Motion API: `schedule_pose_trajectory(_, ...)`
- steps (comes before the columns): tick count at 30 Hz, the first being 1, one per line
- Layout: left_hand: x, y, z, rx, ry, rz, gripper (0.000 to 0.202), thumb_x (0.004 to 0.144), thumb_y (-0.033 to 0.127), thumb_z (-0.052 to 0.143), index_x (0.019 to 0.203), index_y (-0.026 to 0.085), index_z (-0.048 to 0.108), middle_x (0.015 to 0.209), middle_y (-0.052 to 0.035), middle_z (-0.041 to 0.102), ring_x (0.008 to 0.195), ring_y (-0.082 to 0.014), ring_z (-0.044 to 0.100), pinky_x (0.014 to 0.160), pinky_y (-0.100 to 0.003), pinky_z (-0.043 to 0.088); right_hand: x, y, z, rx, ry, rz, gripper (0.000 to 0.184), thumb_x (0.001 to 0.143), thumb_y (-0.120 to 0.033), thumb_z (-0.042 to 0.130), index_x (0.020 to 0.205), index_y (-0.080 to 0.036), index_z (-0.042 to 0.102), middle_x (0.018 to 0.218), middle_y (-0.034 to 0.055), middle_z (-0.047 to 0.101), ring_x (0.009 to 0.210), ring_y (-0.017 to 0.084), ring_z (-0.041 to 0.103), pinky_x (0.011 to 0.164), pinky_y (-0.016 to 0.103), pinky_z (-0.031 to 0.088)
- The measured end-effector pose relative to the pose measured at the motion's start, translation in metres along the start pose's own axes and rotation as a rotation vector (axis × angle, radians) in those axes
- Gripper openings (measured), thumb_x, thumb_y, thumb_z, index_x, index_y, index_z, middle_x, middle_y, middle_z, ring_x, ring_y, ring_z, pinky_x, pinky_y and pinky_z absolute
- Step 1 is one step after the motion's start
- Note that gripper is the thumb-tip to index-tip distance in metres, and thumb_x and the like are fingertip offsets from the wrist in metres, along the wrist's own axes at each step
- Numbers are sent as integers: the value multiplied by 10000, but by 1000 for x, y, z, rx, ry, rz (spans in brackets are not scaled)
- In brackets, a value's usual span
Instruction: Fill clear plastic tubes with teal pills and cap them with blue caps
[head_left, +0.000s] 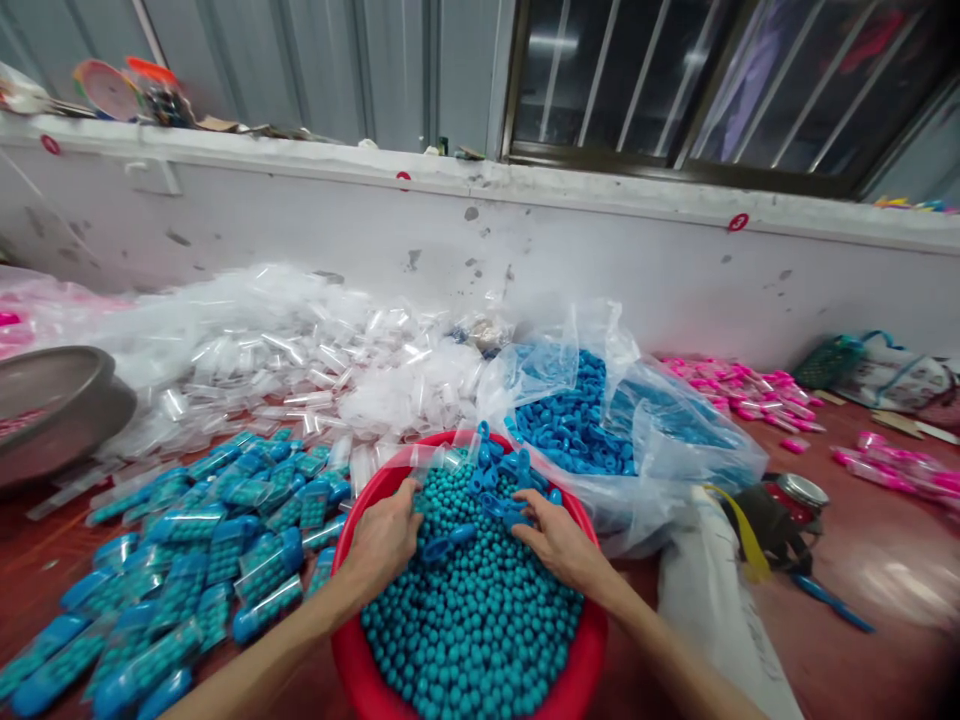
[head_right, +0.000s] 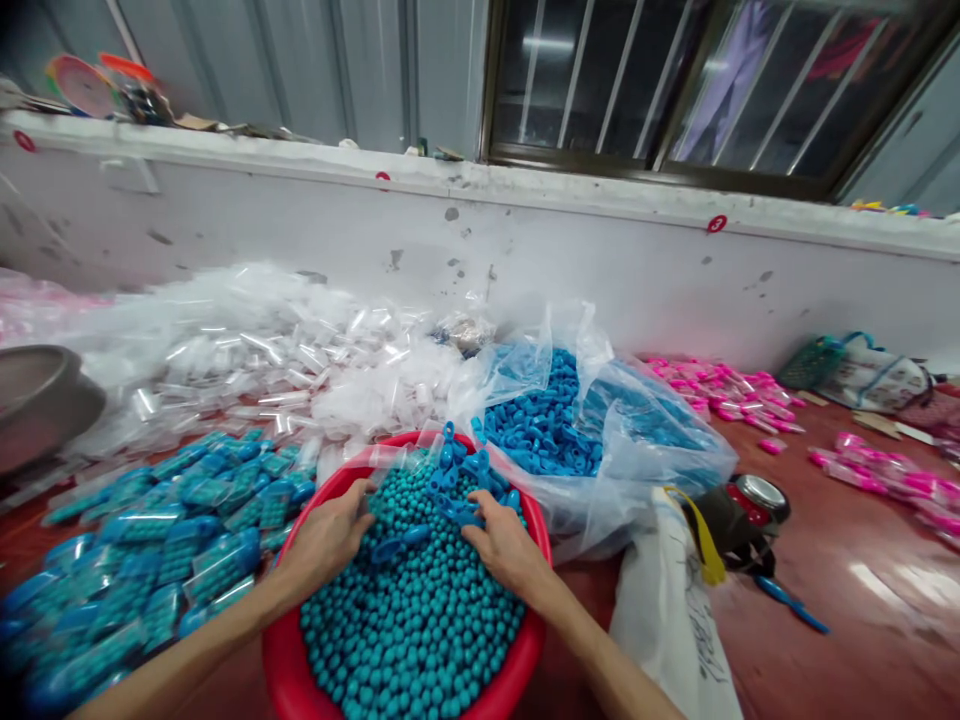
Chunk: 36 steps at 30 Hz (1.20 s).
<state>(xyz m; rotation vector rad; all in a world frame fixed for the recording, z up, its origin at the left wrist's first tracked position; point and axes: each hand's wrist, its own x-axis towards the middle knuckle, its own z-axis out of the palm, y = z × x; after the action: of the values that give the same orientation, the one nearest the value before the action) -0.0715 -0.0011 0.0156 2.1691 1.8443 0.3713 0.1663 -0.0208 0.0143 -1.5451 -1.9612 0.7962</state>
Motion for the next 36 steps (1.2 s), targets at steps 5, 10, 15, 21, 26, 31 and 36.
schedule_pose_trajectory(5, -26, 13, 0, -283, -194, 69, 295, 717, 151, 431, 1008, 200, 451, 758, 8, 597, 719, -157, 563, 625, -221, 371, -1, -6, -15, -143, 8, -106, 156, 780, -227, 498, 910, -204, 583, 841, 18, 623, 787, 168, 571, 714, 267, 416)
schedule_pose_trajectory(10, -38, 31, 10, -217, -367, 176, 202, 648, 146, 476, 834, 206, 527, 776, -25, 612, 750, -210, 562, 622, -259, 367, -8, -15, -35, -313, -64, -175, 236, 760, -220, 519, 991, -172, 533, 870, 48, 610, 806, 186, 554, 706, 272, 392)
schedule_pose_trajectory(15, -18, 58, 26, -279, -412, 46, 185, 591, 74, 513, 752, 153, 558, 854, -136, 625, 893, -331, 551, 763, -393, 369, 0, -15, -34, -359, -238, -106, 71, 703, -198, 552, 764, -204, 587, 680, -15, 581, 669, 157, 531, 573, 221, 342)
schedule_pose_trajectory(21, 2, 73, 59, -569, -362, -132, 249, 598, 38, 518, 820, 147, 546, 957, -135, 615, 985, -296, 514, 848, -376, 350, 5, -7, 13, -316, -177, 78, 249, 695, -153, 536, 943, -131, 549, 860, 80, 614, 827, 205, 551, 663, 253, 362)
schedule_pose_trajectory(26, 0, 63, 63, -1005, -433, -230, 289, 659, 163, 521, 947, 174, 506, 810, -20, 625, 795, -175, 562, 686, -258, 425, 6, 3, 22, 86, -152, 47, 174, 682, -203, 566, 849, -152, 575, 766, 13, 588, 710, 164, 537, 602, 239, 398)
schedule_pose_trajectory(31, -1, 53, 53, -1305, -497, -303, 318, 592, 172, 542, 903, 174, 476, 707, 25, 562, 625, -109, 522, 575, -220, 399, 10, 11, 15, 506, -254, 130, 328, 726, -223, 498, 1050, -192, 538, 711, -24, 545, 545, 108, 487, 457, 211, 416)
schedule_pose_trajectory(36, -5, 46, 47, -1411, -530, -337, 311, 555, 217, 607, 818, 185, 446, 606, 53, 498, 550, -104, 472, 499, -218, 346, 9, 1, 17, 414, -187, 135, 237, 831, -263, 395, 1054, -195, 438, 607, -53, 474, 380, 59, 371, 326, 162, 273)
